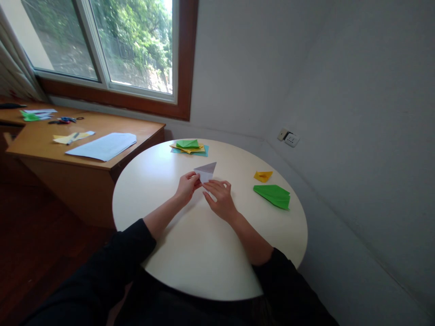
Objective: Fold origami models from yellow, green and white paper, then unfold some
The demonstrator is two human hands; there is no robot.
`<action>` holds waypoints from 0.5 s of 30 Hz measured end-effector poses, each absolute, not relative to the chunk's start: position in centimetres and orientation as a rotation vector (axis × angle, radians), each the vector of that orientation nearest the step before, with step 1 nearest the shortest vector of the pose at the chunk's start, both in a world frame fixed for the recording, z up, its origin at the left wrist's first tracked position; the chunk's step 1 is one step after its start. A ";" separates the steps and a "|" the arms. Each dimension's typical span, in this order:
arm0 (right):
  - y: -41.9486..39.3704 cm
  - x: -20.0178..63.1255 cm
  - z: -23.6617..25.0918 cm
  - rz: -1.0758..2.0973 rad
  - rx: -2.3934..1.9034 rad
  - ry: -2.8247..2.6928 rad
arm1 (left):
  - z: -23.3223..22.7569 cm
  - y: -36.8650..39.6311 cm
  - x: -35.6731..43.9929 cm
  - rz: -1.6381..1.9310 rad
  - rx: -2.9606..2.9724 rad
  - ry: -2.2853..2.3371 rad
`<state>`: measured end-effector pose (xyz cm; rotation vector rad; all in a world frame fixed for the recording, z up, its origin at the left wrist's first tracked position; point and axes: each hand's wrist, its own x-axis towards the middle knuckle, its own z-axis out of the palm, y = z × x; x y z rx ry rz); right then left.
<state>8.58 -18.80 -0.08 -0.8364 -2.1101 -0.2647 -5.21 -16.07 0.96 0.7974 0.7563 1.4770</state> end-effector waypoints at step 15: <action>-17.9 9.2 -0.5 0.233 -0.962 -1.620 | 0.8 -16.0 -5.3 1.529 1.019 0.947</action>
